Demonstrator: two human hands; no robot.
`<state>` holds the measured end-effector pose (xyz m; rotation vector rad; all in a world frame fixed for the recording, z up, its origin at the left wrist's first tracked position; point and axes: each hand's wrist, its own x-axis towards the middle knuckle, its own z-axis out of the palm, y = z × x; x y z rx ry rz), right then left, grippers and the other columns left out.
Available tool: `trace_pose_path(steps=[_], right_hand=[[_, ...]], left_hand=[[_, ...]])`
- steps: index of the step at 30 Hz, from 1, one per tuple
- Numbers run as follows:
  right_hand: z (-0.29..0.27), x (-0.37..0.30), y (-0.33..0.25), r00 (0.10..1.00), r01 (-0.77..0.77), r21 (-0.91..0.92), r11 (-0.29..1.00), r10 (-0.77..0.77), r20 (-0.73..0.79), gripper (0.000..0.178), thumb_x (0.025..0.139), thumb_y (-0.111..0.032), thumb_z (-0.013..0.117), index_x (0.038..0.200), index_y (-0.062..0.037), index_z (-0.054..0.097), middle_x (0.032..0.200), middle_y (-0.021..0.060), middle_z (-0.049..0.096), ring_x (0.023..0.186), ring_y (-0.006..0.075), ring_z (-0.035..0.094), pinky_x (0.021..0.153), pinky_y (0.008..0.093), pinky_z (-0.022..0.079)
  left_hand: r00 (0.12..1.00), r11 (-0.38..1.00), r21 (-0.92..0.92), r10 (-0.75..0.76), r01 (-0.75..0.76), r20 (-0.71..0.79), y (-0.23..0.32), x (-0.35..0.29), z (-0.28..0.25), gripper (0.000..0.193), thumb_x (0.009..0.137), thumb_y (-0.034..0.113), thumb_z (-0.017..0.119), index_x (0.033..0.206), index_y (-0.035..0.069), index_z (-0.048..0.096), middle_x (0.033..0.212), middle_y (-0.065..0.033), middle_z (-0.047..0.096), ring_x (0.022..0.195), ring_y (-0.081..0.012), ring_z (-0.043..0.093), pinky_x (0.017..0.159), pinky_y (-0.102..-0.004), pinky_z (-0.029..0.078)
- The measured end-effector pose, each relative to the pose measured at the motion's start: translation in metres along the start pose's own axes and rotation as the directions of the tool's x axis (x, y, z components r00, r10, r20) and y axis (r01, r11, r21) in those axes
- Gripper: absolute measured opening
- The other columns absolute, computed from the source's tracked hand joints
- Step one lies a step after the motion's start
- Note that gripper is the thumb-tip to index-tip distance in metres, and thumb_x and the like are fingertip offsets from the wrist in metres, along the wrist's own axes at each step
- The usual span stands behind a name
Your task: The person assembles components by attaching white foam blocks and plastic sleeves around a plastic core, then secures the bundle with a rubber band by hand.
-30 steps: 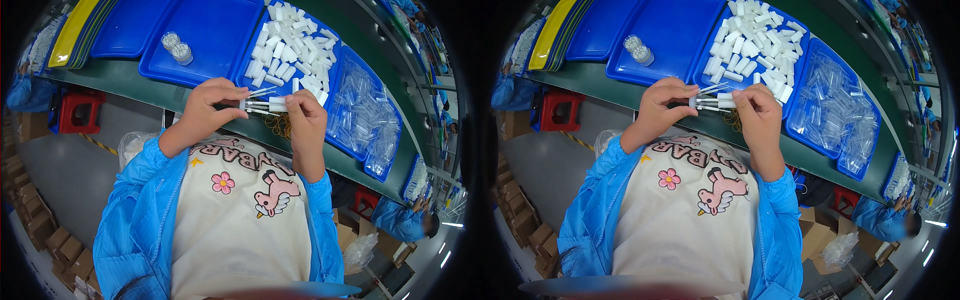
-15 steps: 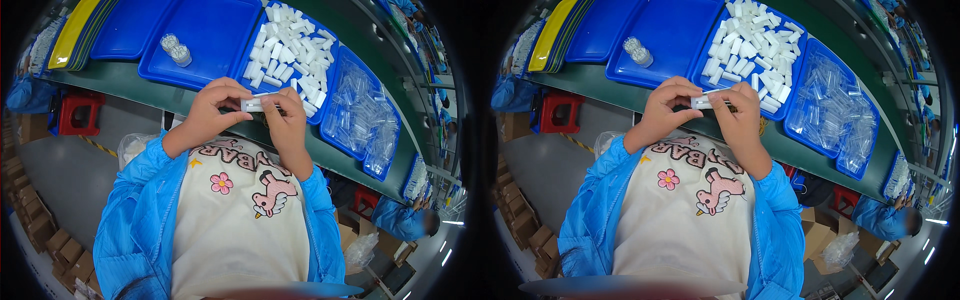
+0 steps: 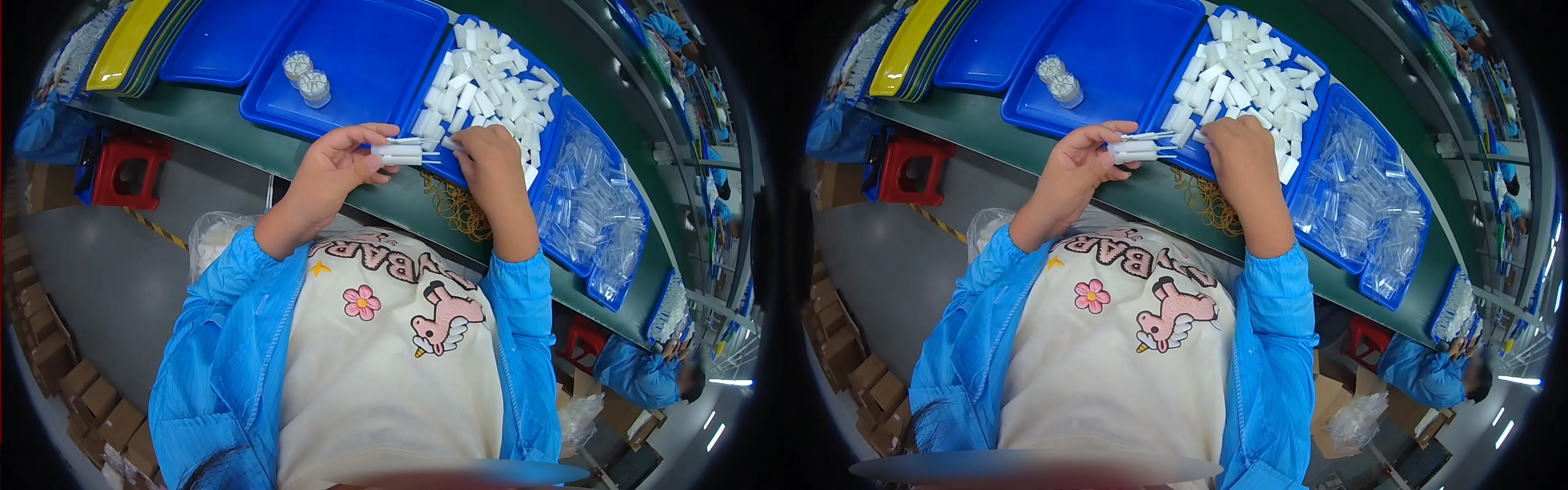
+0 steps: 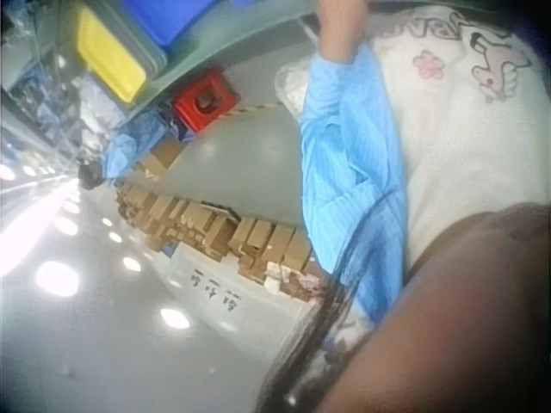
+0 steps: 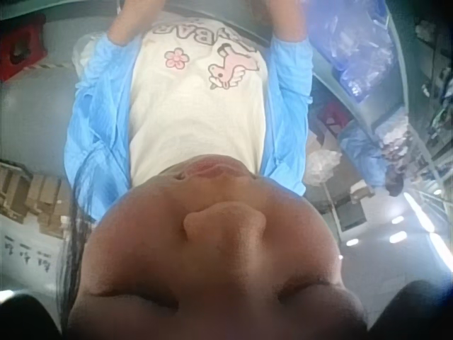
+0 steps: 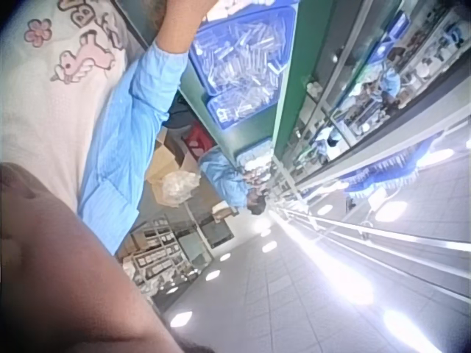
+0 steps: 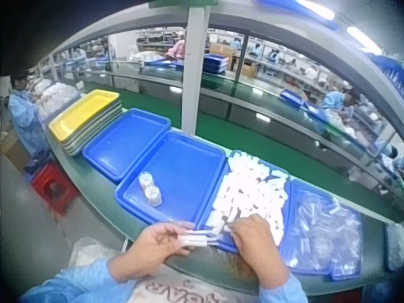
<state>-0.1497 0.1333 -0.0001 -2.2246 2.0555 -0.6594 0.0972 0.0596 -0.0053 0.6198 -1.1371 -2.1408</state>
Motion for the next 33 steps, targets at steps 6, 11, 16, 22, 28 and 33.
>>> trace_pose_path(steps=[6, 11, 16, 22, 28, 33], right_hand=[[-0.004, -0.010, -0.010, 0.941, -0.189, 0.765, 0.616, 0.336, -0.038, 0.015, 0.077, 0.007, 0.067, 0.089, 0.0005, 0.062, 0.097, 0.0107, 0.060, 0.086, 0.0198, 0.059, 0.074, 0.0289, 0.049], [-0.006, -0.029, -0.017, 0.894, -0.173, 0.950, 0.261, 0.446, 0.040, 0.021, 0.081, 0.013, 0.063, 0.100, 0.0048, 0.064, 0.110, 0.0113, 0.058, 0.086, 0.0122, 0.059, 0.069, 0.0223, 0.050], [-0.005, -0.041, -0.019, 0.888, -0.151, 0.957, 0.248, 0.459, 0.021, 0.024, 0.081, 0.013, 0.065, 0.103, 0.0059, 0.066, 0.111, 0.0125, 0.061, 0.087, 0.0128, 0.061, 0.072, 0.0232, 0.051], [-0.019, -0.035, -0.031, 0.897, -0.249, 0.933, 0.260, 0.425, 0.121, 0.023, 0.081, 0.012, 0.066, 0.103, 0.0062, 0.066, 0.109, 0.0122, 0.062, 0.090, 0.0133, 0.062, 0.075, 0.0234, 0.052], [-0.017, -0.031, -0.040, 0.931, -0.299, 0.887, 0.353, 0.310, 0.191, 0.023, 0.080, 0.007, 0.070, 0.102, 0.0027, 0.069, 0.106, 0.0097, 0.064, 0.090, 0.0132, 0.063, 0.073, 0.0232, 0.051], [-0.013, -0.024, -0.055, 0.958, -0.260, 0.780, 0.569, 0.250, 0.137, 0.019, 0.077, -0.001, 0.074, 0.096, -0.0018, 0.072, 0.100, 0.0099, 0.070, 0.088, 0.0172, 0.065, 0.073, 0.0269, 0.050]], left_hand=[[0.999, 1.000, 0.024, -0.002, 0.003, -0.038, 0.006, -0.002, 0.003, 0.027, 0.088, -0.007, 0.058, 0.114, 0.000, 0.061, 0.131, -0.0148, 0.056, 0.110, -0.0180, 0.060, 0.093, -0.0284, 0.050], [0.999, 0.991, 0.129, 0.035, -0.034, -0.001, 0.003, 0.000, 0.002, 0.027, 0.089, -0.007, 0.055, 0.115, 0.000, 0.059, 0.135, -0.0179, 0.054, 0.119, -0.0219, 0.056, 0.100, -0.0322, 0.048], [0.953, 0.920, 0.249, 0.296, -0.304, 0.071, -0.005, 0.003, -0.002, 0.039, 0.082, -0.017, 0.058, 0.119, -0.003, 0.060, 0.133, -0.0184, 0.055, 0.114, -0.0194, 0.059, 0.098, -0.0301, 0.050], [0.971, 0.900, 0.366, 0.205, -0.236, 0.123, -0.004, 0.001, -0.002, 0.037, 0.080, -0.016, 0.062, 0.114, -0.003, 0.065, 0.130, -0.0203, 0.057, 0.113, -0.0237, 0.061, 0.095, -0.0324, 0.052], [0.973, 0.853, 0.475, 0.151, -0.217, 0.175, -0.004, 0.000, 0.002, 0.034, 0.080, -0.012, 0.066, 0.112, -0.002, 0.067, 0.129, -0.0184, 0.059, 0.108, -0.0215, 0.064, 0.092, -0.0314, 0.055], [0.970, 0.855, 0.465, 0.163, -0.231, 0.182, -0.006, -0.001, 0.003, 0.035, 0.080, -0.012, 0.066, 0.113, -0.002, 0.067, 0.129, -0.0180, 0.059, 0.108, -0.0214, 0.064, 0.091, -0.0310, 0.055]])
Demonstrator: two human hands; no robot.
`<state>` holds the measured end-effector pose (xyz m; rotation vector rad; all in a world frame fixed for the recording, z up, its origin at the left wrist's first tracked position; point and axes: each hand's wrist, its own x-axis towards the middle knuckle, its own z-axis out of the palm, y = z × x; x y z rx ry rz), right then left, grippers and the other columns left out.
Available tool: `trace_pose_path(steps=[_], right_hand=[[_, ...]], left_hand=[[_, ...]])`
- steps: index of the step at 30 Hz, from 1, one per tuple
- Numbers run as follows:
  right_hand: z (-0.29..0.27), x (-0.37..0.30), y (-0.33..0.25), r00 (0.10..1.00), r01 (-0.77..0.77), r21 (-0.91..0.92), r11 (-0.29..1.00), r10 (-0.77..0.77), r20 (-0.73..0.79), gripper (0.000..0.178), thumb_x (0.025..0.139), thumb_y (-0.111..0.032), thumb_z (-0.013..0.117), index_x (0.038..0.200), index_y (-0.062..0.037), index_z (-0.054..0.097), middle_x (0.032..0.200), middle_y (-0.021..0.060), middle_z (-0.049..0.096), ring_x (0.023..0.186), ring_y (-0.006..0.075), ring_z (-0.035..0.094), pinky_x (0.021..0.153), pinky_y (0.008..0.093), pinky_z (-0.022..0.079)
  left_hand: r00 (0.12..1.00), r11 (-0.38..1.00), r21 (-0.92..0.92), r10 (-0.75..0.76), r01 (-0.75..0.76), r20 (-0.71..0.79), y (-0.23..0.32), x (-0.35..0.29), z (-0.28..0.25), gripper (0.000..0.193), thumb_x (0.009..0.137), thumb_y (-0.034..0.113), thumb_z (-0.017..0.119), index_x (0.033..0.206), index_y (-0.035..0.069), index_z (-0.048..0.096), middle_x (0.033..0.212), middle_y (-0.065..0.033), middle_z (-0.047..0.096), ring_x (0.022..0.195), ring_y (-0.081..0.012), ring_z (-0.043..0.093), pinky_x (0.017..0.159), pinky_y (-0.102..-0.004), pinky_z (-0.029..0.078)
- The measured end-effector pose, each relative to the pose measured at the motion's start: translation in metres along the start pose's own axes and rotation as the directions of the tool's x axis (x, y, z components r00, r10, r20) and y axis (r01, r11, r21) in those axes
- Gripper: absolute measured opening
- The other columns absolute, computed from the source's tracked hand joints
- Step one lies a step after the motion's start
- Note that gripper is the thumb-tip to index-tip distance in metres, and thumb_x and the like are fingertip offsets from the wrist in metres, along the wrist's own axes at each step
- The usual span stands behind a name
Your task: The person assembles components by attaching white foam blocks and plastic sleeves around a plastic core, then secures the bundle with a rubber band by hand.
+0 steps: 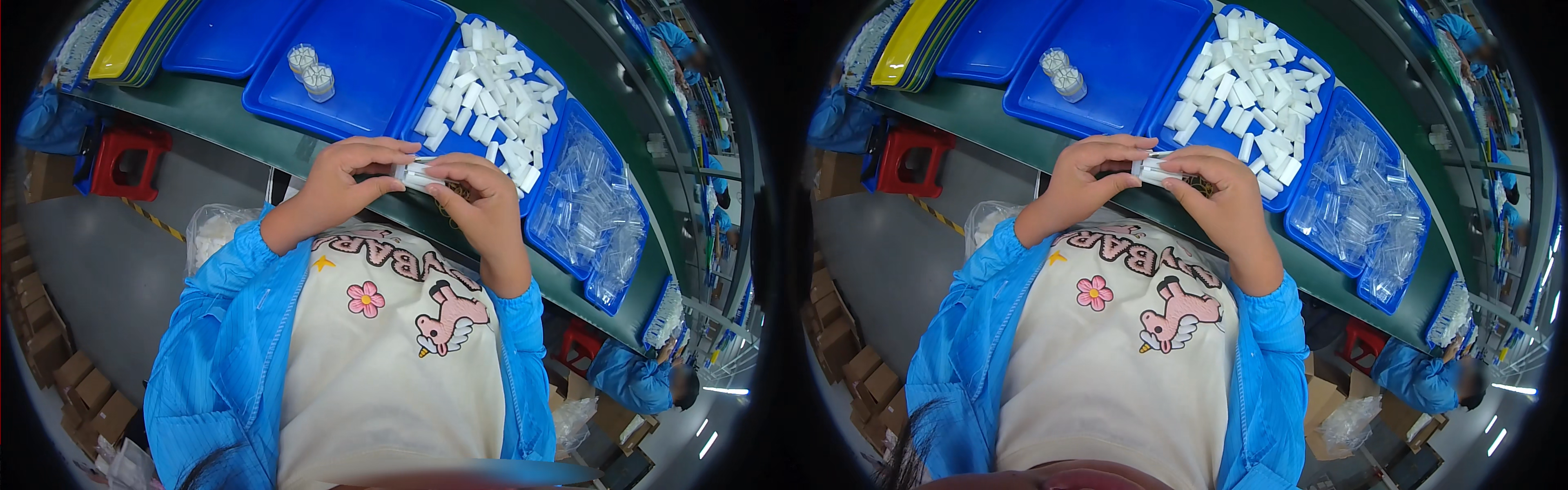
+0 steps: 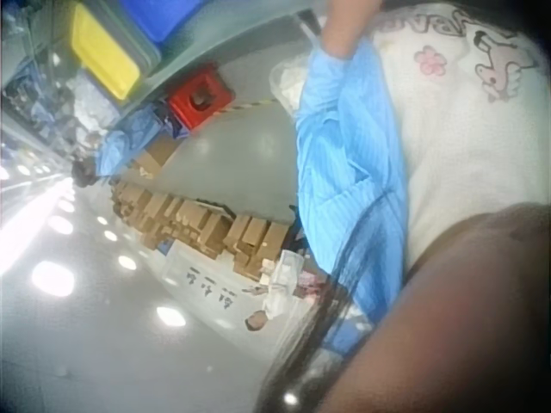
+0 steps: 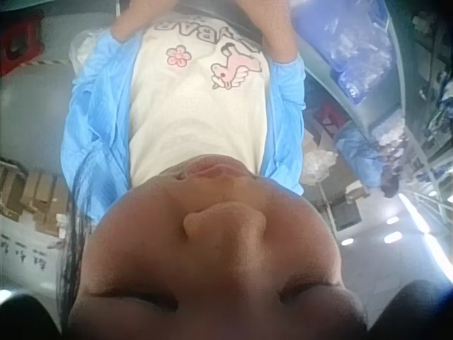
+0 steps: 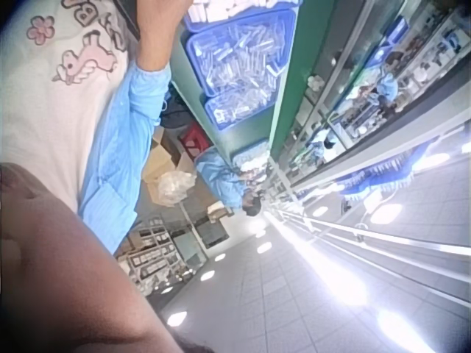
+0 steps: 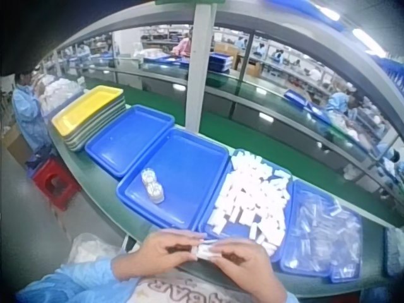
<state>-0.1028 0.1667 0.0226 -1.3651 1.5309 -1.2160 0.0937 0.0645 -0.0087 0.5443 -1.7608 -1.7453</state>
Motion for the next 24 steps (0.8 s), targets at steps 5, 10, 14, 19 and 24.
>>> trace_pose_path(steps=[5, 10, 14, 19, 24], right_hand=[[0.006, 0.003, -0.003, 0.997, 0.075, -0.158, 0.985, -0.072, 0.022, 0.019, 0.077, -0.005, 0.075, 0.096, -0.0034, 0.073, 0.101, 0.0100, 0.070, 0.091, 0.0209, 0.066, 0.077, 0.0304, 0.051], [-0.018, 0.015, 0.013, 0.964, 0.234, -0.145, 0.961, -0.249, -0.097, 0.020, 0.075, -0.005, 0.075, 0.095, -0.0036, 0.072, 0.101, 0.0105, 0.070, 0.090, 0.0231, 0.065, 0.080, 0.0327, 0.050], [-0.054, 0.032, 0.029, 0.943, 0.016, -0.608, 0.794, -0.214, -0.254, 0.026, 0.074, -0.007, 0.075, 0.099, -0.0032, 0.070, 0.108, 0.0137, 0.068, 0.089, 0.0299, 0.063, 0.081, 0.0383, 0.050], [-0.047, 0.039, 0.040, 0.953, 0.096, -0.884, 0.458, -0.299, -0.051, 0.030, 0.073, -0.007, 0.074, 0.101, 0.0000, 0.068, 0.110, 0.0168, 0.065, 0.093, 0.0343, 0.062, 0.080, 0.0423, 0.050], [-0.042, 0.035, 0.050, 0.950, 0.103, -0.855, 0.509, -0.306, -0.068, 0.018, 0.078, -0.001, 0.065, 0.096, 0.0044, 0.065, 0.098, 0.0188, 0.064, 0.087, 0.0360, 0.062, 0.078, 0.0423, 0.051]], left_hand=[[1.000, 0.995, -0.102, -0.019, 0.019, 0.005, -0.004, -0.002, 0.002, 0.038, 0.083, -0.011, 0.063, 0.119, -0.002, 0.063, 0.128, -0.0178, 0.059, 0.110, -0.0209, 0.063, 0.091, -0.0309, 0.054], [0.992, 0.975, -0.193, -0.119, 0.108, -0.046, -0.004, -0.002, 0.001, 0.038, 0.086, -0.008, 0.061, 0.123, 0.001, 0.060, 0.123, -0.0124, 0.062, 0.102, -0.0149, 0.065, 0.089, -0.0267, 0.052], [0.987, 0.954, -0.265, -0.156, 0.143, -0.028, -0.006, -0.003, -0.009, 0.036, 0.085, -0.012, 0.058, 0.120, -0.002, 0.059, 0.137, -0.0168, 0.051, 0.111, -0.0223, 0.061, 0.097, -0.0319, 0.049], [0.989, 0.929, -0.367, -0.090, 0.043, -0.113, -0.008, -0.005, -0.012, 0.023, 0.086, -0.011, 0.059, 0.106, -0.001, 0.060, 0.133, -0.0141, 0.048, 0.115, -0.0210, 0.057, 0.099, -0.0333, 0.047], [0.989, 0.936, -0.350, -0.081, 0.032, -0.124, -0.008, -0.006, -0.011, 0.027, 0.084, -0.012, 0.059, 0.110, -0.002, 0.061, 0.128, -0.0138, 0.052, 0.115, -0.0213, 0.057, 0.101, -0.0335, 0.046]])
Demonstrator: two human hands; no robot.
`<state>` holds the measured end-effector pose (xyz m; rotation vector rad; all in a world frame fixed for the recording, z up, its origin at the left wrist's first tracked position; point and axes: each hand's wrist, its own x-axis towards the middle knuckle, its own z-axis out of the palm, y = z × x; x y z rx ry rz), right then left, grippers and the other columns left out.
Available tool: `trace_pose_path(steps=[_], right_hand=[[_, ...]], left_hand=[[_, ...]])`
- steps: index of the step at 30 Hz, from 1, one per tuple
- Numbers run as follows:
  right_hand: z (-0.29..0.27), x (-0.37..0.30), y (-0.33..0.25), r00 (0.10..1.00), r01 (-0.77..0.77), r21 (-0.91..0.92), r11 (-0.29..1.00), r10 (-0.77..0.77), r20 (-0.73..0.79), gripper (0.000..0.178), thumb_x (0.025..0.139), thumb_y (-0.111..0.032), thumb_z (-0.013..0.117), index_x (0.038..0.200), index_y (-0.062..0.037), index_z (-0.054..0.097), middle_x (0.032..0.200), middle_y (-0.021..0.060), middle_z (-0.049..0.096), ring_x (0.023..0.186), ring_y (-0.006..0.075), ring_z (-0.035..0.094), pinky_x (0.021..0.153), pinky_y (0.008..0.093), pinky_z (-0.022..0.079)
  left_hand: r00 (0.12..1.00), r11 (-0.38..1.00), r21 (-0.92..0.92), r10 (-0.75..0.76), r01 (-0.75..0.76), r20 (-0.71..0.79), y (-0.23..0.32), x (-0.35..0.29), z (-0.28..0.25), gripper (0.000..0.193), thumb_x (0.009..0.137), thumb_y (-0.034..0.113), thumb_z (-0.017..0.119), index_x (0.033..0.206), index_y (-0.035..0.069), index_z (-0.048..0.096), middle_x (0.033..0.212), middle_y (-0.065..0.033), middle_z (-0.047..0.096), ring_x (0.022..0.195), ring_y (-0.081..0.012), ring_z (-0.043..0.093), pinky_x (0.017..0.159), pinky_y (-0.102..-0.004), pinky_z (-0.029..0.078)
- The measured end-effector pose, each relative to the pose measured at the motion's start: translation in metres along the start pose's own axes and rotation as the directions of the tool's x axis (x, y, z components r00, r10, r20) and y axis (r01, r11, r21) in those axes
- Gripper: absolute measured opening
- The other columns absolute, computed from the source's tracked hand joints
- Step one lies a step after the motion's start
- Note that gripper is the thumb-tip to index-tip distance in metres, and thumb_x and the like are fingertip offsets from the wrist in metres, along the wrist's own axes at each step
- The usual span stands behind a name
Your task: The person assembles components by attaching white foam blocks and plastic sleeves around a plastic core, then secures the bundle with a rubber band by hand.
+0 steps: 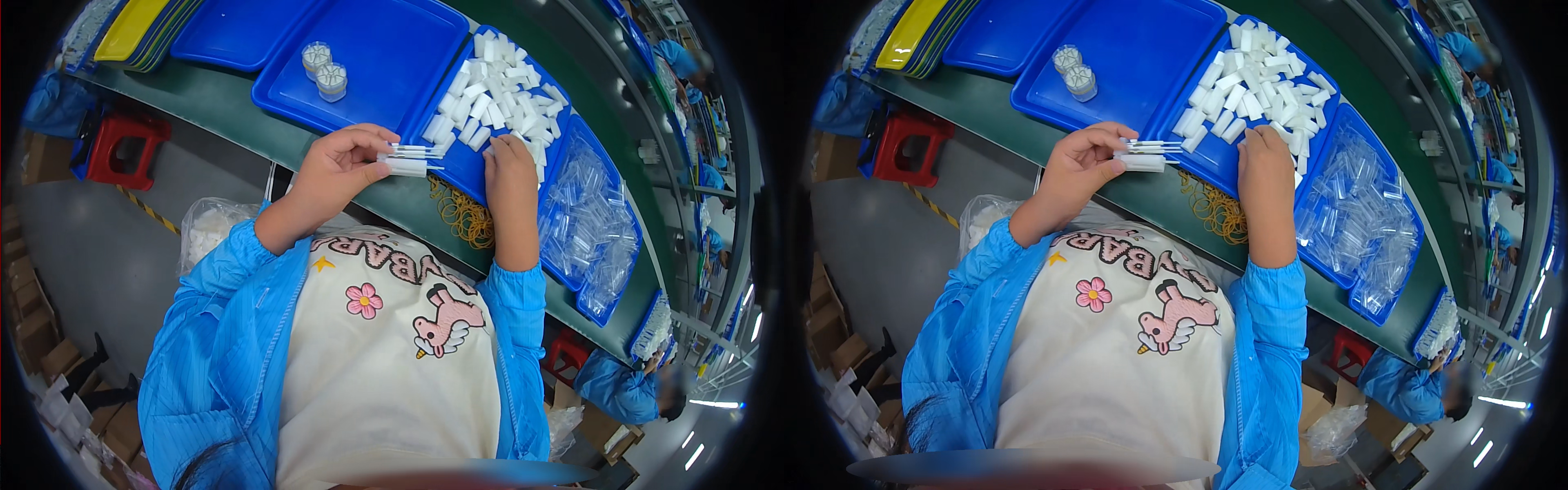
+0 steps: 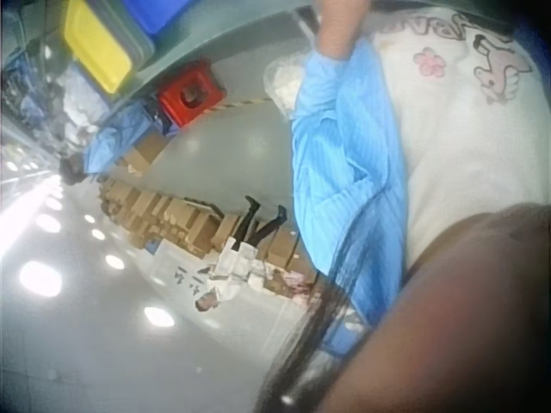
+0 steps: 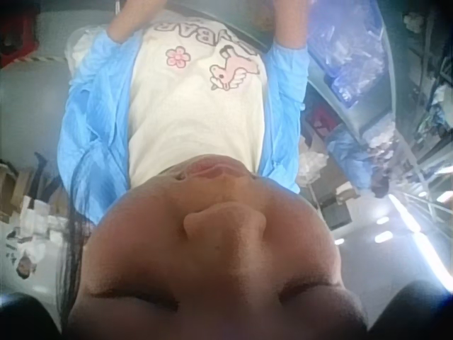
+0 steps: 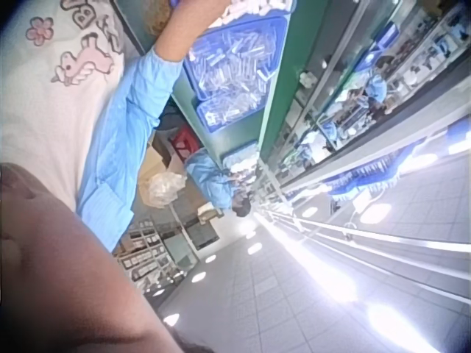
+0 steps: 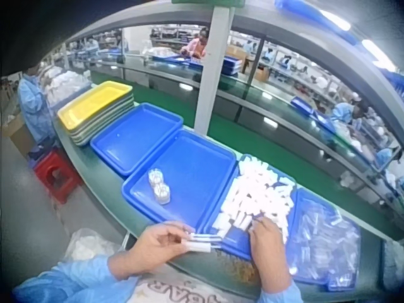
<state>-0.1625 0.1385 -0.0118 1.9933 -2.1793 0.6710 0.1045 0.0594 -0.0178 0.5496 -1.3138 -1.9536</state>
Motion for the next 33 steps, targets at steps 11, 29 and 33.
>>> trace_pose_path(steps=[11, 29, 33], right_hand=[[-0.008, 0.000, 0.008, 0.998, 0.028, 0.039, 0.999, -0.026, -0.061, 0.014, 0.078, 0.001, 0.061, 0.091, 0.0016, 0.065, 0.089, 0.0153, 0.064, 0.081, 0.0347, 0.063, 0.072, 0.0415, 0.051], [0.006, 0.001, 0.015, 0.984, -0.132, 0.020, 0.991, 0.133, -0.122, 0.011, 0.075, -0.001, 0.071, 0.082, 0.0034, 0.065, 0.091, 0.0168, 0.061, 0.083, 0.0332, 0.062, 0.071, 0.0403, 0.051], [0.008, 0.003, 0.016, 0.985, -0.164, -0.005, 0.986, 0.164, -0.054, 0.010, 0.075, 0.000, 0.071, 0.081, 0.0017, 0.063, 0.091, 0.0171, 0.063, 0.084, 0.0335, 0.062, 0.070, 0.0404, 0.051]], left_hand=[[0.996, 0.989, 0.140, 0.031, -0.043, 0.084, 0.004, -0.001, 0.001, 0.037, 0.082, -0.012, 0.062, 0.118, -0.004, 0.061, 0.121, -0.0130, 0.055, 0.103, -0.0190, 0.061, 0.090, -0.0304, 0.052], [0.999, 0.999, 0.036, 0.038, -0.039, 0.026, -0.004, -0.001, 0.000, 0.026, 0.084, -0.009, 0.063, 0.108, 0.000, 0.066, 0.122, -0.0128, 0.055, 0.107, -0.0179, 0.056, 0.094, -0.0305, 0.048], [1.000, 1.000, 0.021, -0.015, 0.015, 0.018, -0.003, -0.005, -0.001, 0.030, 0.084, -0.010, 0.062, 0.112, -0.001, 0.065, 0.123, -0.0122, 0.054, 0.109, -0.0183, 0.056, 0.096, -0.0317, 0.048]])
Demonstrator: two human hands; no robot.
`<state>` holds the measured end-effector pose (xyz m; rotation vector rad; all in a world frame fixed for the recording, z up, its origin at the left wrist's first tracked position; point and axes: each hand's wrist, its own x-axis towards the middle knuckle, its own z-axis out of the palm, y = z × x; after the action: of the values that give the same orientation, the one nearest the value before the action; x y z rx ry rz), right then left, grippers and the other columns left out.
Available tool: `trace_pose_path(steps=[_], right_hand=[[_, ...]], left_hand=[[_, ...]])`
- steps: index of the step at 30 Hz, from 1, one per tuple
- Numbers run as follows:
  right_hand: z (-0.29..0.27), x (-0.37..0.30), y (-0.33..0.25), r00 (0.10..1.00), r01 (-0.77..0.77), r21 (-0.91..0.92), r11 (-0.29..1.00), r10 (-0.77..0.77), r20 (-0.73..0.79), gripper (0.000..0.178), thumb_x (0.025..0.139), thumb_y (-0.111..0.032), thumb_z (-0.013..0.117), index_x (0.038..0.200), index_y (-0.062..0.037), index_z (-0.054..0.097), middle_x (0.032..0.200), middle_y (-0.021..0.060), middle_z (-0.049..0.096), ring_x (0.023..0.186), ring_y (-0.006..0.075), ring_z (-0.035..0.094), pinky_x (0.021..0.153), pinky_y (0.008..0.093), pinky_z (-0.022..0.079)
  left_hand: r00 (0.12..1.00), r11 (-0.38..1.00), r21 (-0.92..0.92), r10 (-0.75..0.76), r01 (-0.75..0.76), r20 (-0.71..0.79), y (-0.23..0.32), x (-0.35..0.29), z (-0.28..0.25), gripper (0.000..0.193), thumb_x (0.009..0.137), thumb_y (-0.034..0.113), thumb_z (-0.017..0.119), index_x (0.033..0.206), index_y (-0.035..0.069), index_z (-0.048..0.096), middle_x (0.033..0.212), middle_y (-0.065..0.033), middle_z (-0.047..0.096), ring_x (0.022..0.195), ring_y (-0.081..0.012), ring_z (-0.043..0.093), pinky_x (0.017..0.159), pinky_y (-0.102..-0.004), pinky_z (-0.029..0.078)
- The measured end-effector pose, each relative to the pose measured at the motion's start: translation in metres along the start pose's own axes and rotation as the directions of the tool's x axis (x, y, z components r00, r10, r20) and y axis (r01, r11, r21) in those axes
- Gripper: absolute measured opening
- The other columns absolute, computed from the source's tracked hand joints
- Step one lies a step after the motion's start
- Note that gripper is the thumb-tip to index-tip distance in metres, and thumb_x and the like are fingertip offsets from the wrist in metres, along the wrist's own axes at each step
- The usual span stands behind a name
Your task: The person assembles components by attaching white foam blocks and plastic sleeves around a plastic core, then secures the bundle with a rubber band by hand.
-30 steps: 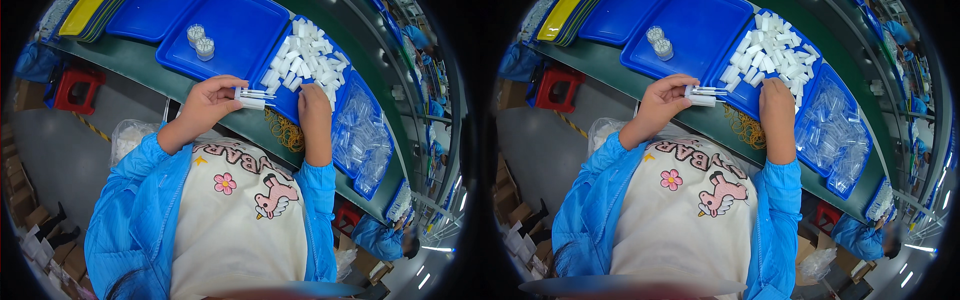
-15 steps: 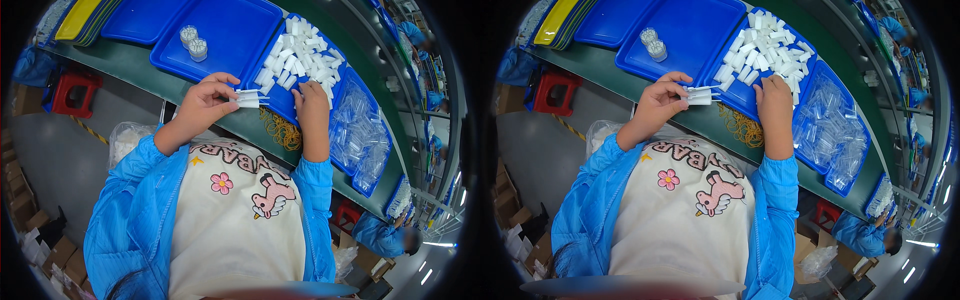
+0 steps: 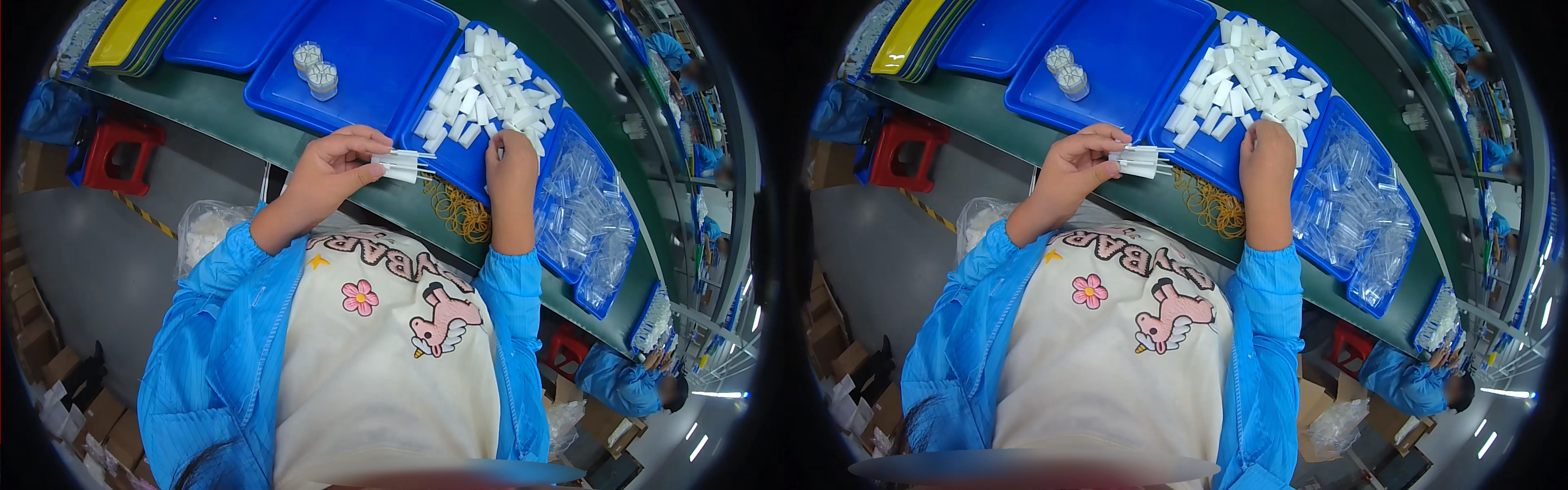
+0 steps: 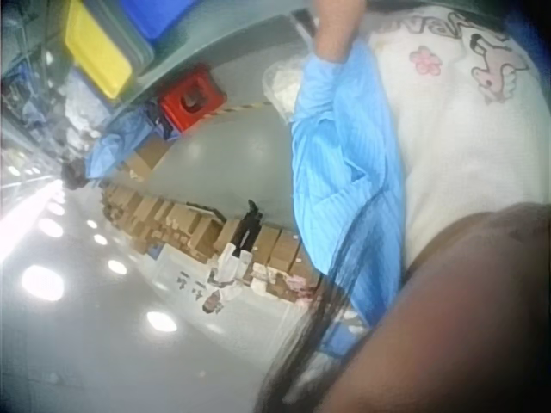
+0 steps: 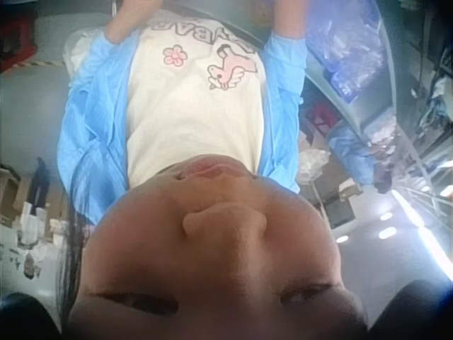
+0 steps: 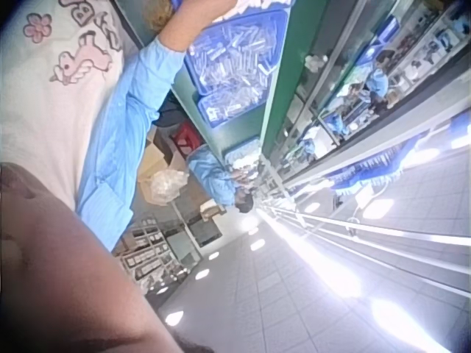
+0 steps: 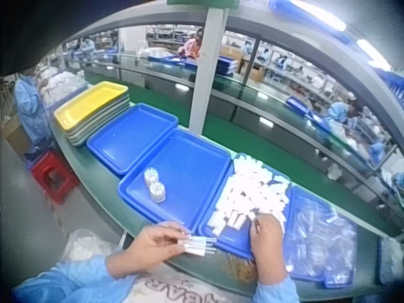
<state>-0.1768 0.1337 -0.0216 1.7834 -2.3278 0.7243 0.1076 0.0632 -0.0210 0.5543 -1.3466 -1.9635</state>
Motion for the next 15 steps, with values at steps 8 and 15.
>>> trace_pose_path(steps=[8, 15], right_hand=[[-0.010, -0.001, -0.006, 0.970, -0.118, 0.560, 0.820, 0.215, -0.112, 0.012, 0.083, 0.004, 0.064, 0.096, 0.0024, 0.065, 0.093, 0.0110, 0.065, 0.077, 0.0204, 0.062, 0.068, 0.0300, 0.050], [-0.026, -0.021, -0.033, 0.938, -0.246, 0.942, 0.230, 0.302, 0.171, 0.015, 0.089, 0.001, 0.064, 0.103, 0.0038, 0.065, 0.105, 0.0133, 0.065, 0.083, 0.0149, 0.065, 0.072, 0.0251, 0.053]], left_hand=[[0.999, 1.000, 0.013, -0.003, 0.003, -0.045, 0.005, 0.000, 0.003, 0.038, 0.082, -0.013, 0.061, 0.120, -0.005, 0.061, 0.122, -0.0113, 0.056, 0.106, -0.0164, 0.057, 0.096, -0.0292, 0.047], [0.998, 0.998, 0.062, -0.002, 0.006, -0.062, 0.004, 0.003, 0.002, 0.041, 0.081, -0.015, 0.060, 0.120, -0.004, 0.062, 0.119, -0.0108, 0.058, 0.107, -0.0165, 0.057, 0.096, -0.0297, 0.047]])
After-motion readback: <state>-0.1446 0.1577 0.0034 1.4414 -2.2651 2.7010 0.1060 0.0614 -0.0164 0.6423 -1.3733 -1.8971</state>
